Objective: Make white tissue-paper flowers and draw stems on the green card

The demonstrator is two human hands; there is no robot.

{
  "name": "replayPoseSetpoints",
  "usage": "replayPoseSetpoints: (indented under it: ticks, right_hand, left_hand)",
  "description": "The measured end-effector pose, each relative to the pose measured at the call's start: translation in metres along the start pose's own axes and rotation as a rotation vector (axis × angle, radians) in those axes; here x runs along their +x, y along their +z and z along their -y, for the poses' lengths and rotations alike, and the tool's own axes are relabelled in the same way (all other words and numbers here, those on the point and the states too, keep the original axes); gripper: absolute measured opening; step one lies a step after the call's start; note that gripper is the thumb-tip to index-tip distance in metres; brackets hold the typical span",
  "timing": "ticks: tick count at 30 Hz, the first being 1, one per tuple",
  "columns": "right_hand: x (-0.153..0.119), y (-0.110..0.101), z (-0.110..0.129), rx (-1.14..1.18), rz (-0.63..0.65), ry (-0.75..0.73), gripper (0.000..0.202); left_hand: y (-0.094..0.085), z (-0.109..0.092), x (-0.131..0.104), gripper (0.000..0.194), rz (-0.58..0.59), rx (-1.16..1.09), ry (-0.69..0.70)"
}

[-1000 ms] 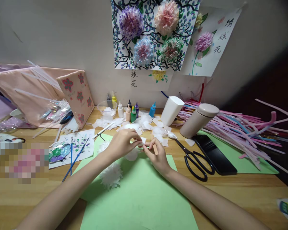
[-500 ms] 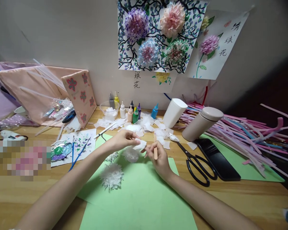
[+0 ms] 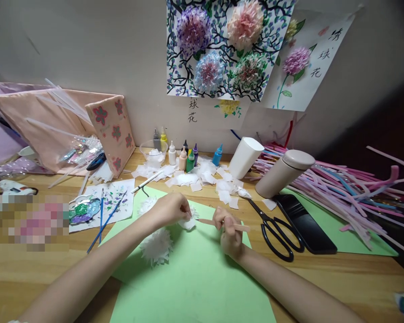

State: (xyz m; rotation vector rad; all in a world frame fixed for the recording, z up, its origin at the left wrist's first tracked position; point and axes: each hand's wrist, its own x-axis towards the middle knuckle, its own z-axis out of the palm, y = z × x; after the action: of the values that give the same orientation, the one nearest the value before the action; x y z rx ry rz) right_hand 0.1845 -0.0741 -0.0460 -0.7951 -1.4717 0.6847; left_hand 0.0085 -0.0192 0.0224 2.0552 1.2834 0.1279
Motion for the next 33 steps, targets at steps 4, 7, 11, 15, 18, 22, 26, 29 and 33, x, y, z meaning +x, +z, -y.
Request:
replayPoseSetpoints:
  ticks: [4, 7, 11, 15, 18, 22, 26, 29, 33]
  right_hand:
    - [0.001, -0.001, 0.001, -0.049, 0.215, -0.073, 0.039]
    - [0.003, 0.000, 0.002, -0.099, 0.298, -0.083, 0.035]
    - [0.005, 0.001, 0.002, -0.162, 0.366, -0.090, 0.031]
    - [0.005, 0.001, 0.002, -0.196, 0.397, -0.078, 0.029]
    - [0.004, 0.001, 0.002, -0.181, 0.371, -0.088, 0.029]
    - [0.004, 0.001, 0.003, -0.187, 0.358, -0.100, 0.029]
    - [0.006, 0.002, 0.004, -0.233, 0.393, -0.079, 0.028]
    - [0.006, 0.003, 0.004, -0.268, 0.414, -0.068, 0.027]
    - [0.007, 0.005, 0.003, -0.300, 0.427, -0.057, 0.026]
  left_hand:
    - [-0.001, -0.004, 0.000, 0.017, -0.048, 0.083, -0.044]
    - [0.000, -0.005, 0.000, 0.017, -0.056, 0.111, -0.052]
    - [0.000, -0.005, 0.001, 0.014, -0.060, 0.123, -0.043]
    - [-0.005, -0.002, 0.002, 0.015, -0.043, 0.123, -0.034]
    - [-0.013, 0.004, 0.004, 0.016, -0.050, 0.119, 0.012]
    - [-0.024, 0.018, 0.009, 0.017, -0.119, 0.185, 0.014]
    - [-0.026, 0.031, 0.013, 0.014, -0.115, 0.282, -0.038]
    - [-0.024, 0.035, 0.014, 0.014, -0.103, 0.327, -0.084]
    - [-0.022, 0.032, 0.014, 0.016, -0.129, 0.360, -0.101]
